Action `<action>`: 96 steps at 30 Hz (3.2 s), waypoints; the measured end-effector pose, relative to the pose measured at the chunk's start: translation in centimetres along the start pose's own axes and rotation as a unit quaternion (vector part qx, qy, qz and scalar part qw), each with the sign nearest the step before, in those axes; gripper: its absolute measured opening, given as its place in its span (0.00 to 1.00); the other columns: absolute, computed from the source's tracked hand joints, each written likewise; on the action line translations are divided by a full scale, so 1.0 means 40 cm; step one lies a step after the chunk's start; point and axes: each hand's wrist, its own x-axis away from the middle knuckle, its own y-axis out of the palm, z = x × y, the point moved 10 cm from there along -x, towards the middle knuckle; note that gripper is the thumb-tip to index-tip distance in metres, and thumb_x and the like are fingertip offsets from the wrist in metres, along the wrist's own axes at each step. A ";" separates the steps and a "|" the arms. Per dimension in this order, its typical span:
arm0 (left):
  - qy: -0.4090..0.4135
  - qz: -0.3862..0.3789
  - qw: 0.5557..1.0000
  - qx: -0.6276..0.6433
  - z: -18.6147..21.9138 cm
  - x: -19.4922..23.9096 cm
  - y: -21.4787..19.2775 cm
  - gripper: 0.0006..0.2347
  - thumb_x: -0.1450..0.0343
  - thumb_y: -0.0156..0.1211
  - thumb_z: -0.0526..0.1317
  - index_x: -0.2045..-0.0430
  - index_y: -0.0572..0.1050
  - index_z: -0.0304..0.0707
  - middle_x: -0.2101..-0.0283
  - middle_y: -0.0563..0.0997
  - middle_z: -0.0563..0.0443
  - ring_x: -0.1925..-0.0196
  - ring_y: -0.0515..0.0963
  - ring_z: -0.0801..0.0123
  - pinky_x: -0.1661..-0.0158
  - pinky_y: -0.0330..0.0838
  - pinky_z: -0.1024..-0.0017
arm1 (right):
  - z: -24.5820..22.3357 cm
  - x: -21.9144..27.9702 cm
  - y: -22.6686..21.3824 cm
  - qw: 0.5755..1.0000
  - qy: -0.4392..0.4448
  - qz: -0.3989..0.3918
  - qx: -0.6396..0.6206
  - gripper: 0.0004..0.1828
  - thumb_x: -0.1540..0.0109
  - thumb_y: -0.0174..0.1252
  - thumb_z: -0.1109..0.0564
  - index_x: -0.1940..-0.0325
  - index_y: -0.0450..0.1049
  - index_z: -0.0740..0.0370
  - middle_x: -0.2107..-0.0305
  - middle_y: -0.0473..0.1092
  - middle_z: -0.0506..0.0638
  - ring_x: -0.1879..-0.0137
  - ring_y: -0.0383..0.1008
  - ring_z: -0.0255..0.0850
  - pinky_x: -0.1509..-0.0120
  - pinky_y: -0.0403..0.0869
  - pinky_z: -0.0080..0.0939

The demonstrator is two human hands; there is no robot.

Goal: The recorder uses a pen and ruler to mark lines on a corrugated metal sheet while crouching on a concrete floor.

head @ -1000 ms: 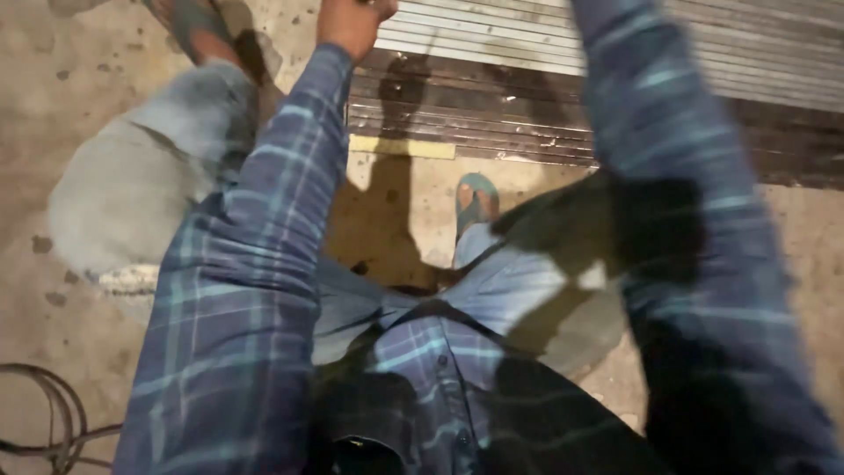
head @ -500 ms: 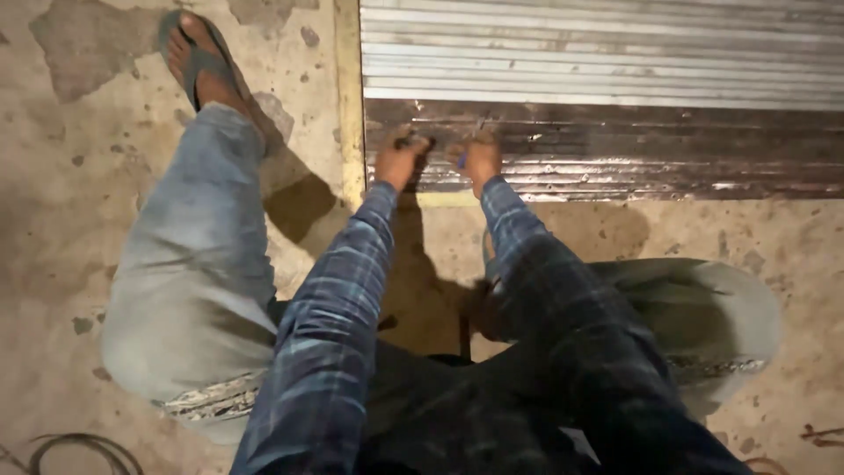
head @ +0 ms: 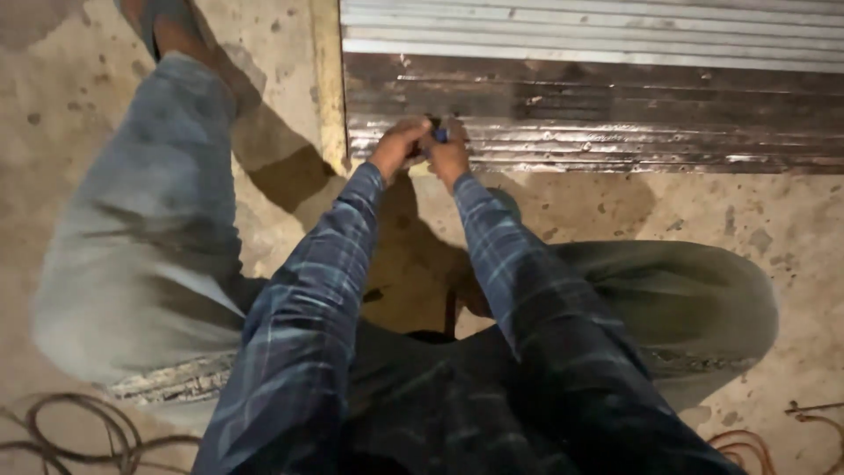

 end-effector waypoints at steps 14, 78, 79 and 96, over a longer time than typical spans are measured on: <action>0.088 0.460 0.784 -0.407 0.204 0.192 -0.290 0.30 0.45 0.77 0.37 0.48 0.70 0.47 0.39 0.64 0.40 0.41 0.67 0.39 0.42 0.66 0.50 | 0.005 0.009 -0.127 0.989 -0.089 0.060 0.106 0.39 0.40 0.64 0.52 0.26 0.61 0.56 0.64 0.77 0.56 0.71 0.77 0.42 0.71 0.77 0.42; 0.060 0.264 0.736 -0.621 0.081 0.208 -0.216 0.21 0.37 0.68 0.44 0.50 0.75 0.41 0.45 0.73 0.40 0.41 0.70 0.44 0.45 0.70 0.51 | 0.018 0.016 -0.115 0.938 -0.047 0.091 0.331 0.32 0.46 0.58 0.46 0.37 0.71 0.51 0.41 0.70 0.62 0.35 0.68 0.61 0.30 0.67 0.55; 0.073 0.273 0.711 -0.644 0.063 0.200 -0.248 0.23 0.37 0.70 0.47 0.50 0.75 0.39 0.46 0.74 0.38 0.42 0.70 0.42 0.45 0.70 0.51 | 0.048 -0.018 -0.081 0.932 -0.061 0.050 0.352 0.34 0.47 0.61 0.41 0.38 0.70 0.53 0.40 0.68 0.61 0.34 0.66 0.60 0.29 0.65 0.56; 0.113 0.375 0.622 -0.678 0.085 0.137 -0.265 0.36 0.39 0.69 0.67 0.53 0.79 0.31 0.50 0.78 0.26 0.49 0.72 0.31 0.48 0.69 0.41 | 0.004 0.046 -0.075 0.933 -0.049 -0.082 0.348 0.32 0.40 0.56 0.50 0.31 0.70 0.59 0.32 0.67 0.62 0.28 0.69 0.56 0.27 0.69 0.55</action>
